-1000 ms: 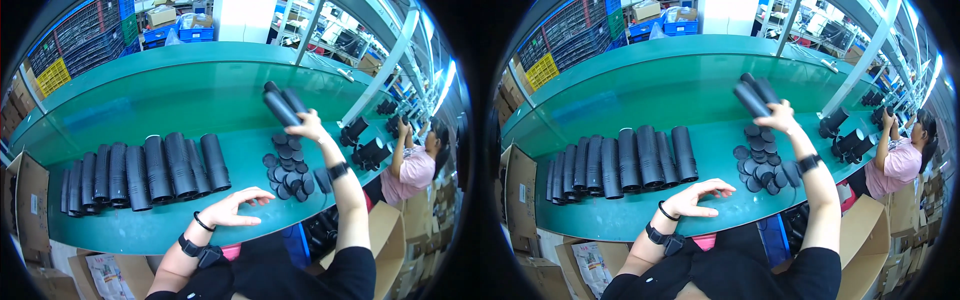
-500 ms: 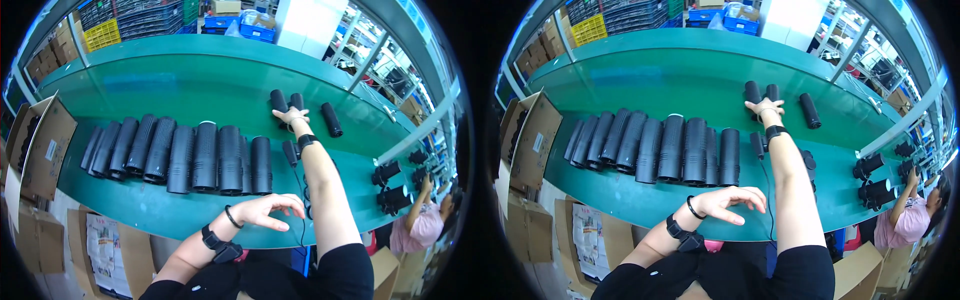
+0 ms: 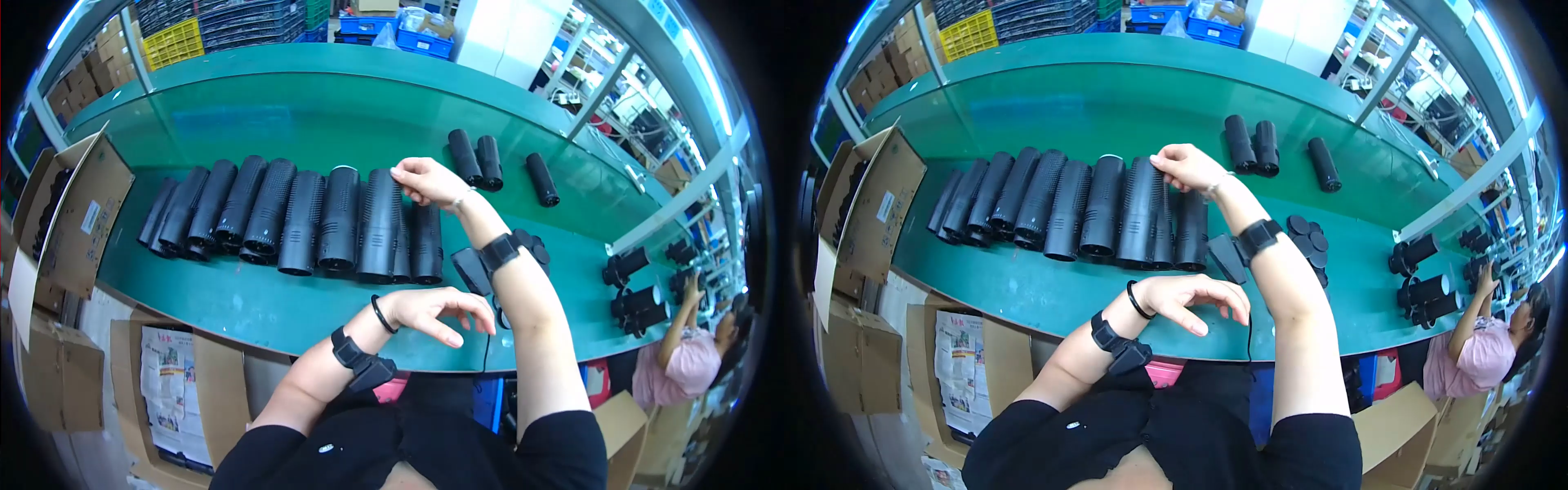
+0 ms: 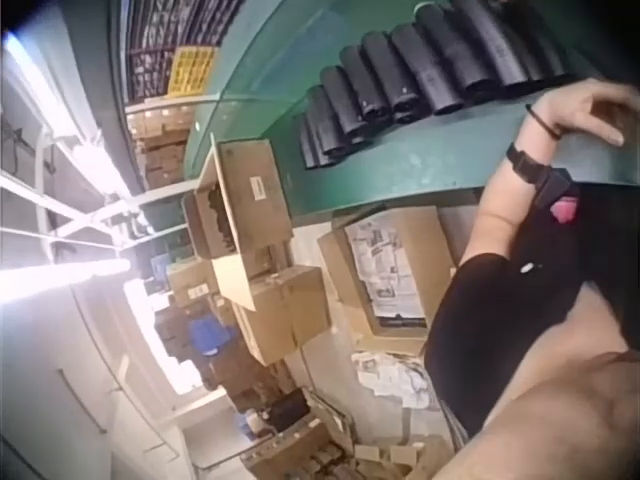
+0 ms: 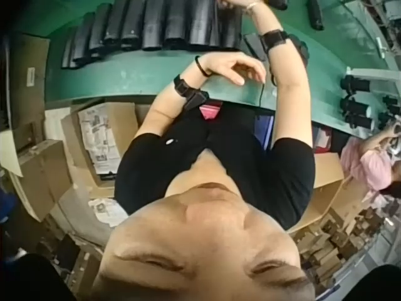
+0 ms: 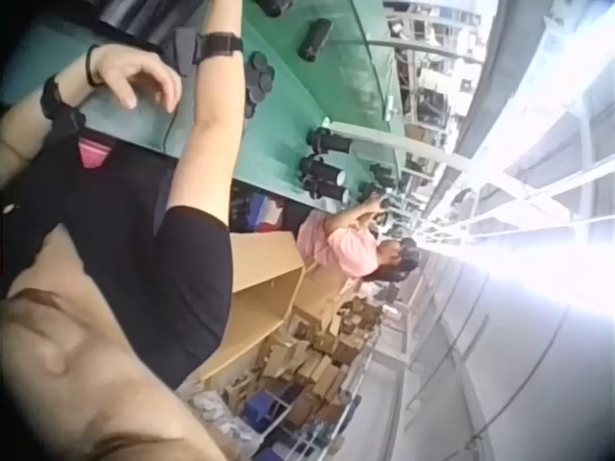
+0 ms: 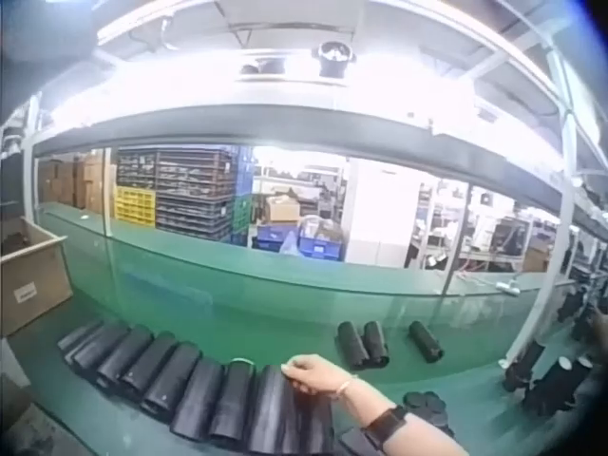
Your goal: The person picks up a black cylinder and a cap, fits the cap onto the cylinder, and then slides the cylinder into a black bracket. They place the assembled unit onto the workbench and reach into a box to retrieve more components.
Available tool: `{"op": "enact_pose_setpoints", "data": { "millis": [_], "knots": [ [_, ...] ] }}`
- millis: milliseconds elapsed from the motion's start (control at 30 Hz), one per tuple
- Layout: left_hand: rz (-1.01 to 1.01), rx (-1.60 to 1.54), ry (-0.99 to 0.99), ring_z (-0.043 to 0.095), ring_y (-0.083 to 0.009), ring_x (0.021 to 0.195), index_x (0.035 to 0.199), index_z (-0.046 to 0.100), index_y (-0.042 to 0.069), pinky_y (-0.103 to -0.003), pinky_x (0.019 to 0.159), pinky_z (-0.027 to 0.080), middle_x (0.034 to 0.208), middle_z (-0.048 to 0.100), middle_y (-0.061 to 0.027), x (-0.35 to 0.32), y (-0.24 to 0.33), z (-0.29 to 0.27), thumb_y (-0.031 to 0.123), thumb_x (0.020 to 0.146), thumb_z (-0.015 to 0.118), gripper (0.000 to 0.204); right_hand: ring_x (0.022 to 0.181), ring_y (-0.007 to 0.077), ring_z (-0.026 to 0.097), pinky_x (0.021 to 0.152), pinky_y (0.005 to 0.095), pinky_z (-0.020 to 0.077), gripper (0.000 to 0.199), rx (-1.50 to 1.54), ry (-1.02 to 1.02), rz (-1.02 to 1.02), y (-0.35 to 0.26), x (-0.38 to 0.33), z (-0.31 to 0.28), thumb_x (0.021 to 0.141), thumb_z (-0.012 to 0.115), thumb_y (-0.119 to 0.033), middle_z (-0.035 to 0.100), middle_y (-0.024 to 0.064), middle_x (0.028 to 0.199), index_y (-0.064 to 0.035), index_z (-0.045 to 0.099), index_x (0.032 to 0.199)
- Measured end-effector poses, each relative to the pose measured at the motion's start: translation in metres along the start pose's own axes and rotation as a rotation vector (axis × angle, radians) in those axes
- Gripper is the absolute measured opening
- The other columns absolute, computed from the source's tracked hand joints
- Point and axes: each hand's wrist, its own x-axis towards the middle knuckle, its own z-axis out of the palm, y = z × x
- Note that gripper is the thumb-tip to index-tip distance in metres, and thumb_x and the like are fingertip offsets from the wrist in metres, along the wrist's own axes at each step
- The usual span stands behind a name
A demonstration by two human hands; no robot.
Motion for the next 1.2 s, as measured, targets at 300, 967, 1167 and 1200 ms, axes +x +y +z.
{"op": "enact_pose_setpoints", "data": {
  "millis": [300,967,1167,1200],
  "knots": [
    [0.417,1.122,0.931,0.060,-0.0278,0.092,0.120,0.059,0.001,-0.037,0.074,0.047,0.102,0.061,-0.0145,-0.033,0.083,0.061,0.014,0.067,0.081,0.059,0.064,0.0141,0.061,0.057,0.0267,0.0480,0.018,-0.406,0.279,-0.741,-0.035,-0.187,0.031,0.079,0.076,-0.007,0.062,0.0056,0.073,-0.0015,0.064,0.091],
    [0.020,0.493,0.847,0.052,-0.0164,0.117,0.137,0.032,0.015,-0.034,0.097,0.047,0.130,0.045,-0.0088,-0.001,0.004,0.023,-0.001,0.076,0.077,0.077,0.104,0.0314,0.057,0.089,0.0409,0.0452,0.034,-0.869,0.594,-0.073,0.157,-0.208,-0.057,0.079,0.075,-0.019,0.064,0.0136,0.106,-0.0036,0.068,0.109],
    [-0.121,0.883,0.731,0.054,-0.0134,0.103,0.094,0.054,0.008,-0.027,0.084,0.047,0.124,0.048,-0.0063,0.003,0.015,0.020,0.008,0.073,0.083,0.036,0.104,0.0314,0.053,0.094,0.0466,0.0381,0.045,-0.854,0.435,0.159,0.153,-0.177,-0.061,0.071,0.081,-0.035,0.062,0.0114,0.105,-0.0055,0.068,0.103],
    [-0.120,0.838,0.772,0.055,-0.0121,0.099,0.082,0.053,0.007,-0.026,0.079,0.047,0.121,0.050,-0.0064,0.006,0.017,0.022,0.010,0.073,0.083,0.032,0.101,0.0292,0.058,0.093,0.0432,0.0426,0.042,-0.838,0.439,0.159,0.146,-0.177,-0.061,0.072,0.081,-0.029,0.065,0.0125,0.101,-0.0047,0.068,0.103]
  ]
}}
